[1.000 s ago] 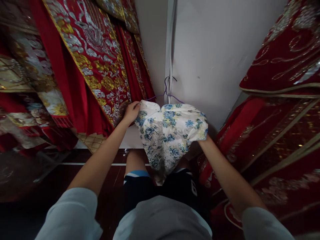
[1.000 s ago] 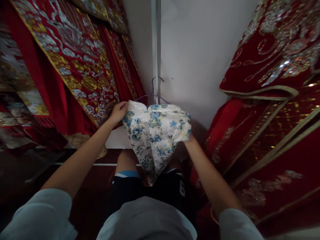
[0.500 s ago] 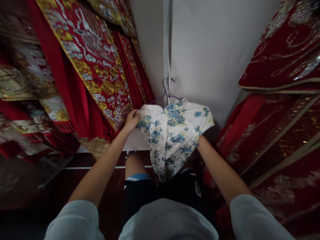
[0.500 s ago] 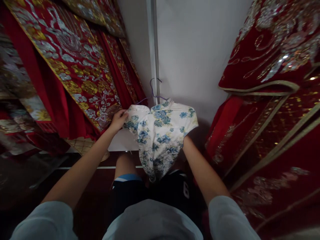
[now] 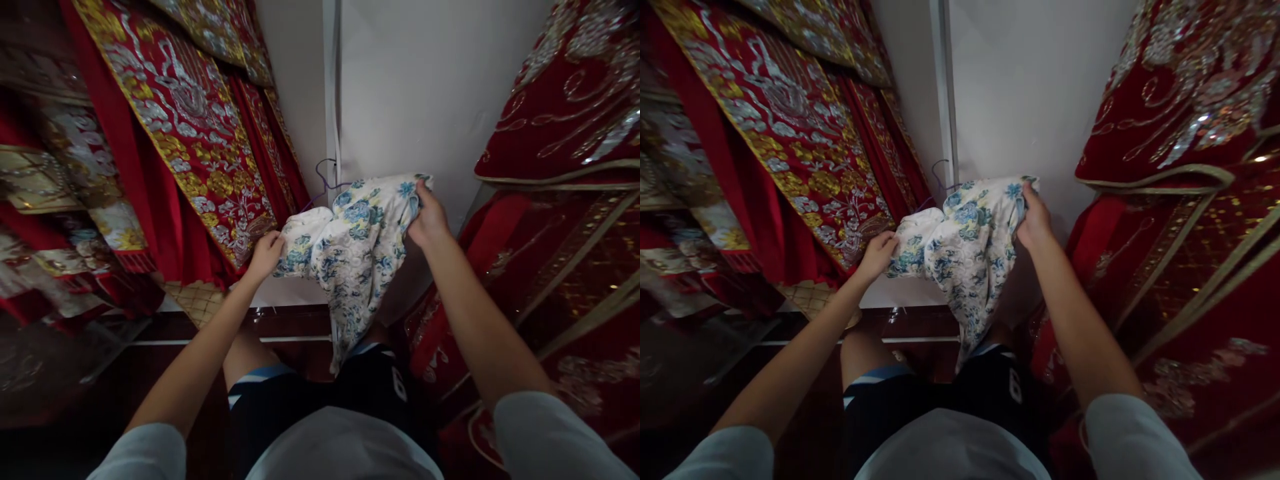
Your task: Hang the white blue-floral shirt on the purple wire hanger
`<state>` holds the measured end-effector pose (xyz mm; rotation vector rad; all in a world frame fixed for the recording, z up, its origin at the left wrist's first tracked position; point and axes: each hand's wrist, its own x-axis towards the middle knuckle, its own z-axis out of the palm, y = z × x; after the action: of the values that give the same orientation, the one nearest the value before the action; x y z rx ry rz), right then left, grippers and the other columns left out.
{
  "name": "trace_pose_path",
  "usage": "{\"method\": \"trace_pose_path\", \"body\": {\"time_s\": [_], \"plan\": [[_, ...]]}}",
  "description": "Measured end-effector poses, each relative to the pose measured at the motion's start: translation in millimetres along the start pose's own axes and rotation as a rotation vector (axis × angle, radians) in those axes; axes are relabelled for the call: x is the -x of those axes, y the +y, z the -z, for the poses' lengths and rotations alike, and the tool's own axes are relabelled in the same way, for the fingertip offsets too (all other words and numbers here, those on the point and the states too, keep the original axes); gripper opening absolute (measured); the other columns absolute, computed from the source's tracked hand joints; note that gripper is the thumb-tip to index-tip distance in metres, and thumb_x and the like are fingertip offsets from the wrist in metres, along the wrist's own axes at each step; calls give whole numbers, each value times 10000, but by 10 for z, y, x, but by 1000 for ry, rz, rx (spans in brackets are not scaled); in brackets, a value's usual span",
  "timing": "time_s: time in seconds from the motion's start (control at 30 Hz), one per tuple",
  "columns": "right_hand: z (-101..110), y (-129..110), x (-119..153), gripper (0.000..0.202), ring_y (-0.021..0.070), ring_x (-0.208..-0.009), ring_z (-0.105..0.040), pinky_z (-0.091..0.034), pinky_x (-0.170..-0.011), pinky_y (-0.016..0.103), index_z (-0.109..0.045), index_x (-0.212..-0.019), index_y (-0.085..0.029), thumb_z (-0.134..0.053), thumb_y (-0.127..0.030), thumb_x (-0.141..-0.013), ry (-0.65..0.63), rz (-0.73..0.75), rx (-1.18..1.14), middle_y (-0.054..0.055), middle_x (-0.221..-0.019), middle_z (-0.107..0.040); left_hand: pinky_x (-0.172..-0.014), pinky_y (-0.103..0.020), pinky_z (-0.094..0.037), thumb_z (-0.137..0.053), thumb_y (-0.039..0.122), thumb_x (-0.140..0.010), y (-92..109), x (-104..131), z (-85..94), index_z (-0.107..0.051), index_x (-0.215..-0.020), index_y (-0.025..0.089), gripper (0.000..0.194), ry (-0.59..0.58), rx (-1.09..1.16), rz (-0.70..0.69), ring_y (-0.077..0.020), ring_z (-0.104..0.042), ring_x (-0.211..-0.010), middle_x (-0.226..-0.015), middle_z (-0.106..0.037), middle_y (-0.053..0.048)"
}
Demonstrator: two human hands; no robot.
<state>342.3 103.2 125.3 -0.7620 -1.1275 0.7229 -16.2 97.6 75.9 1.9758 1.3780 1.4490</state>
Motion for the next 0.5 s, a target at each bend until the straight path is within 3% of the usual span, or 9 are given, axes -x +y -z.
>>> {"method": "trace_pose_path", "body": {"time_s": [0.2, 0.33, 0.43, 0.5], "plan": [[-64, -267, -121, 477, 296, -1089, -640, -529, -924, 482, -635, -1172, -245, -469, -593, -892, -41, 11, 55, 96, -1057, -710, -635, -247, -394, -464, 314, -836, 28, 6, -115, -527, -768, 184, 160, 114, -39, -37, -143, -479, -685, -679, -487, 19], [-204, -424, 157, 393, 308, -1091, -646, -531, -931, 502, -672, -1115, -224, -532, -513, -889, -128, -46, 11, 91, -994, -722, -681, -258, -409, -491, 327, -846, -125, 24, -130, -545, -754, 179, 182, 139, -16, 47, -154, -507, -730, -688, -524, 15], [-300, -628, 698, 384, 313, -1069, -660, -536, -926, 500, -687, -1126, -202, -646, -448, -833, -374, -117, -26, 90, -964, -730, -679, -287, -429, -537, 316, -845, -282, 138, -184, -568, -688, 160, 224, 61, 43, 222, -172, -537, -712, -652, -560, 1], [-333, -818, 1081, 453, 287, -1057, -668, -536, -928, 454, -687, -1167, -200, -731, -404, -765, -703, -154, -3, 74, -994, -733, -697, -309, -468, -555, 320, -876, -339, 259, -240, -617, -759, 132, 230, 10, 95, 261, -180, -579, -738, -727, -622, -24]]}}
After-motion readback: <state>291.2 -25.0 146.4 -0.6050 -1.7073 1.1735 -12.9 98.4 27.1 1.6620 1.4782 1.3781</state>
